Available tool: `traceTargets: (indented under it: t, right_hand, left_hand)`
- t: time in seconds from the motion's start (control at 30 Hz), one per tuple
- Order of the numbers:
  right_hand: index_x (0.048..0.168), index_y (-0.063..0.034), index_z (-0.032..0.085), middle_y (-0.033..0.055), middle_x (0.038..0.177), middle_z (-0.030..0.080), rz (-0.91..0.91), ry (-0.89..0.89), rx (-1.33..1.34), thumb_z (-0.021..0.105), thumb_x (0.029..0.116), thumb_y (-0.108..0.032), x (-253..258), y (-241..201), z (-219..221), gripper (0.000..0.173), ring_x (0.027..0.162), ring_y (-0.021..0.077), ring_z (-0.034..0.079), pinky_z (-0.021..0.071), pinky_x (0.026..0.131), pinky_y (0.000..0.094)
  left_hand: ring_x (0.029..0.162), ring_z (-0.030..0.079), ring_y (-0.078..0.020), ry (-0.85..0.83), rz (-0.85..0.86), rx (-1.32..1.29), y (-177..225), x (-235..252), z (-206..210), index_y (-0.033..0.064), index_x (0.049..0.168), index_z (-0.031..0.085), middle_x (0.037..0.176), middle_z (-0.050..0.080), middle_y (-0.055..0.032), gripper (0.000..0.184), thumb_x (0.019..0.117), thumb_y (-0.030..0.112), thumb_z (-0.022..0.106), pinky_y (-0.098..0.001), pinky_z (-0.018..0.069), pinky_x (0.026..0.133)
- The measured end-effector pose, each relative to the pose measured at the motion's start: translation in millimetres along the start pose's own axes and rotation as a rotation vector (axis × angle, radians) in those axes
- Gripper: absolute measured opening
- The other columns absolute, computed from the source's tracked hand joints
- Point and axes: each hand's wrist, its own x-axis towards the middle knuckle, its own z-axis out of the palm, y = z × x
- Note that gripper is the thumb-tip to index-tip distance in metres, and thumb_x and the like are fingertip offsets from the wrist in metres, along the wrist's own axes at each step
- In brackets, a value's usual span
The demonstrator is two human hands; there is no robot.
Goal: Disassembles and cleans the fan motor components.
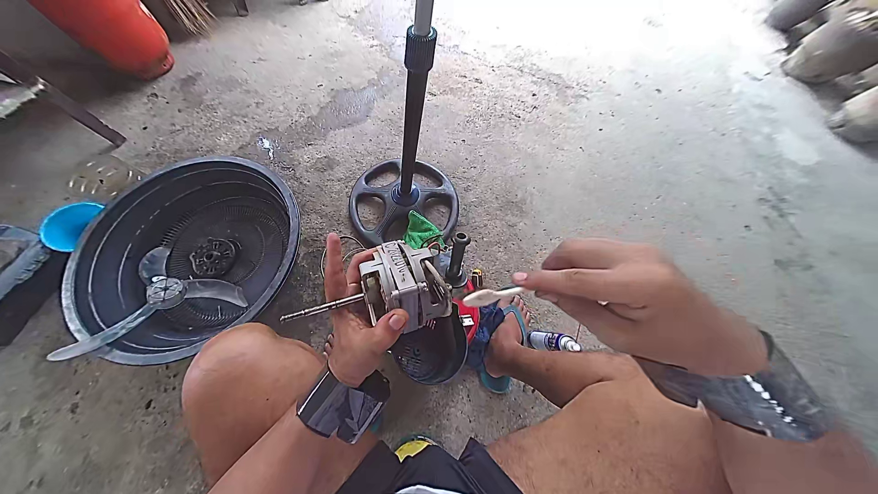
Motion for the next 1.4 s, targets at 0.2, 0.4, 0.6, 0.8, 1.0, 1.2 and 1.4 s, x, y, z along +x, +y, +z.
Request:
traceTargets:
  t: [0.2, 0.4, 0.6, 0.8, 1.0, 1.2, 1.4]
  right_hand:
    - [0.114, -0.0237, 0.079, -0.0027, 0.079, 0.061, 0.1, 0.015, -0.237, 0.055, 0.1006, -0.025, 6.8, 23.8, -8.3, 0.027, 0.071, 0.0109, 0.059, 0.0506, 0.06, 0.0329]
    - [0.126, -0.019, 0.074, 0.0035, 0.099, 0.069, 0.034, 0.043, 0.077, 0.058, 0.1056, -0.024, 17.3, 4.5, 13.3, 0.026, 0.088, 0.0054, 0.065, 0.0555, 0.077, 0.0204]
    - [0.122, -0.0143, 0.073, 0.0002, 0.095, 0.071, 0.087, 0.013, 0.145, 0.057, 0.1064, -0.026, 21.6, 2.7, 21.4, 0.026, 0.08, 0.001, 0.065, 0.0555, 0.071, 0.0167]
    - [0.132, -0.0177, 0.068, 0.0037, 0.093, 0.069, 0.176, -0.018, 0.138, 0.051, 0.1087, -0.023, 21.9, -34.1, 72.0, 0.03, 0.075, 0.0071, 0.063, 0.0545, 0.066, 0.0217]
    - [0.131, -0.0098, 0.067, 0.0026, 0.094, 0.071, 0.226, 0.016, 0.289, 0.052, 0.1084, -0.021, 25.2, -45.1, 90.3, 0.029, 0.075, 0.004, 0.065, 0.0566, 0.066, 0.0195]
    - [0.133, -0.0052, 0.059, -0.0013, 0.079, 0.064, 0.464, 0.055, 0.77, 0.054, 0.1056, -0.011, 26.9, -47.6, 115.8, 0.028, 0.058, 0.0047, 0.057, 0.0486, 0.049, 0.0184]
    - [0.134, -0.0042, 0.052, 0.0006, 0.08, 0.064, 0.53, 0.112, 1.016, 0.05, 0.1062, -0.006, 40.8, -71.6, 118.1, 0.027, 0.056, 0.0045, 0.055, 0.0449, 0.043, 0.0168]
  left_hand:
    - [0.115, 0.065, -0.0224, 0.337, -0.538, -0.205, 21.0, 2.0, 14.9, 0.0138, 0.161, 0.015, 0.135, 0.058, -0.0141, 0.114, 0.0759, 0.044, 0.085, -0.0413, 0.0592, 0.092]
    - [0.081, 0.071, -0.0262, 0.498, -0.967, -0.63, 30.3, 9.7, 16.3, 0.0074, 0.116, 0.063, 0.096, 0.069, -0.0184, 0.051, 0.1034, 0.053, 0.045, -0.0415, 0.0616, 0.066]
    - [0.08, 0.071, -0.0275, 0.52, -1.026, -0.668, 37.0, 5.3, 20.7, 0.0093, 0.115, 0.064, 0.095, 0.069, -0.0181, 0.051, 0.1028, 0.055, 0.044, -0.0419, 0.0607, 0.061]
    - [0.079, 0.071, -0.0257, 0.621, -0.879, -0.572, 35.0, 7.7, 24.7, 0.0082, 0.116, 0.063, 0.094, 0.069, -0.0172, 0.05, 0.1051, 0.051, 0.041, -0.0414, 0.0609, 0.063]
    - [0.074, 0.07, -0.0256, 0.692, -0.635, -0.593, 28.4, 17.5, 20.2, 0.007, 0.112, 0.061, 0.09, 0.068, -0.0175, 0.052, 0.1046, 0.053, 0.038, -0.0413, 0.0607, 0.061]
    - [0.075, 0.069, -0.027, 0.694, -0.55, -0.615, 23.8, 22.1, 21.5, 0.007, 0.114, 0.059, 0.092, 0.067, -0.0183, 0.051, 0.1031, 0.052, 0.039, -0.0435, 0.0602, 0.061]
    - [0.084, 0.072, -0.0239, 0.592, -0.484, -0.752, 14.8, 14.9, 29.8, 0.0067, 0.113, 0.061, 0.095, 0.069, -0.0161, 0.051, 0.0953, 0.054, 0.058, -0.0426, 0.0621, 0.072]
